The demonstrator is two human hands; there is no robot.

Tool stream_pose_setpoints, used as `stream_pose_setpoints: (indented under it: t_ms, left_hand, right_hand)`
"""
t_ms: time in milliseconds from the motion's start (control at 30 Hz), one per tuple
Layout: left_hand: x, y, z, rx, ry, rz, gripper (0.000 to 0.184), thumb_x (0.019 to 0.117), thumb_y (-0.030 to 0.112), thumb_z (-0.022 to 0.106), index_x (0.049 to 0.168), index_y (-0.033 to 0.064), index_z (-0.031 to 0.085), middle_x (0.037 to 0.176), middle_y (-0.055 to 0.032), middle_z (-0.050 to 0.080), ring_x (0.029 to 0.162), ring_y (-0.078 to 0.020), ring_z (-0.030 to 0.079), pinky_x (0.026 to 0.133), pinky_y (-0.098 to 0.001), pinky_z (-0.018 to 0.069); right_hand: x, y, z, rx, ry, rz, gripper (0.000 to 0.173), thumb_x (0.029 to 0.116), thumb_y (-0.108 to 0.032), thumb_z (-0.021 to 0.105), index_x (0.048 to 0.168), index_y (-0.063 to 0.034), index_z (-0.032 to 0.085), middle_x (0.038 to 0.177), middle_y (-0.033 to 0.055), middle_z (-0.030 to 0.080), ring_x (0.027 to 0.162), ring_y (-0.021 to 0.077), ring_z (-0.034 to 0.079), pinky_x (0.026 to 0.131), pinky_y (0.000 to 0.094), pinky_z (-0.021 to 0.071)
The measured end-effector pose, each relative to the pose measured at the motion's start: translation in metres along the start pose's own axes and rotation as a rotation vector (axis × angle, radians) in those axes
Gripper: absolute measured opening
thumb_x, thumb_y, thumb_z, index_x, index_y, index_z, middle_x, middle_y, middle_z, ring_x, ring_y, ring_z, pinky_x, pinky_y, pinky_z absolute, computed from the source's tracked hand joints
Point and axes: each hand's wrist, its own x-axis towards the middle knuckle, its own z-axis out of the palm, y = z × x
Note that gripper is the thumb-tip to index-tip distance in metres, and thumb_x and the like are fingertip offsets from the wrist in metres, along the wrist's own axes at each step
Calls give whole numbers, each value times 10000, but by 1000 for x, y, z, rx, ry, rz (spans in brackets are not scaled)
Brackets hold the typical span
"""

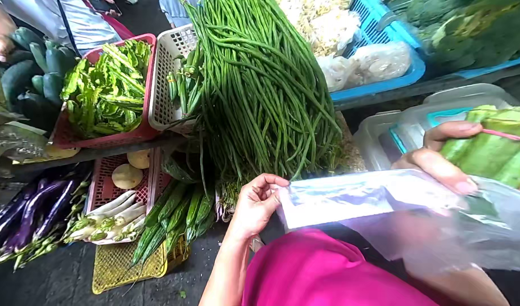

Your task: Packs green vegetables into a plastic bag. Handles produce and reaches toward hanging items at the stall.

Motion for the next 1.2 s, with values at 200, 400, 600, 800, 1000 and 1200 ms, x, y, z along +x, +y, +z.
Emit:
stream_pose_setpoints:
  t_ms: [200, 400, 600, 800, 1000, 1200]
  left_hand:
    - [-11, -1, -8, 101, 292, 39, 120, 937, -35, 615, 1027, 3, 684, 855, 26, 723, 742, -31, 684, 700, -211, 591]
    - [-18, -4, 4, 151, 321, 37, 154, 872, -57, 686, 1016, -6, 671, 874, 6, 722, 780, -38, 686, 739, -214, 592]
    - [-20, -24, 51, -287, 235, 31, 135, 873, 3, 752, 965, 62, 672, 812, -4, 725, 673, -44, 684, 628, -215, 592]
    - [-23, -19, 39, -147, 291, 116, 118, 938, -18, 653, 1015, 40, 722, 900, -11, 745, 796, -72, 709, 760, -246, 609]
    - [-23, -1, 11, -396, 313, 134, 94, 882, 16, 698, 955, 70, 720, 843, -68, 737, 773, -121, 723, 772, -276, 612]
    - [-18, 0, 4, 224, 10, 57, 150, 917, -20, 600, 947, 37, 735, 1004, -28, 726, 908, -70, 693, 808, -247, 595]
  right_hand:
    - [2, -39, 12, -1051, 350, 69, 756, 734, -361, 857, 1410, -227, 546, 1343, 51, 668, 988, 163, 719, 778, 277, 613]
    - [-17, 3, 79, -936, 120, 361, 661, 855, -478, 776, 1433, -256, 545, 1236, -6, 717, 902, 97, 711, 759, 211, 589]
    - [-25, 106, 53, -963, 354, 285, 585, 847, -229, 805, 1346, -105, 527, 1112, -52, 727, 977, 76, 715, 863, 275, 619]
    - [-22, 100, 37, -848, 532, 89, 494, 818, -107, 803, 1261, -102, 585, 1078, -17, 735, 916, 104, 715, 840, 296, 616]
    - [-34, 71, 14, -928, 750, 110, 537, 757, -135, 826, 1208, -62, 543, 951, 9, 742, 797, 144, 728, 752, 324, 632]
    - [-36, 56, 17, -1197, 672, 153, 718, 766, -262, 831, 1342, -10, 485, 1120, 22, 718, 906, 116, 726, 805, 292, 631]
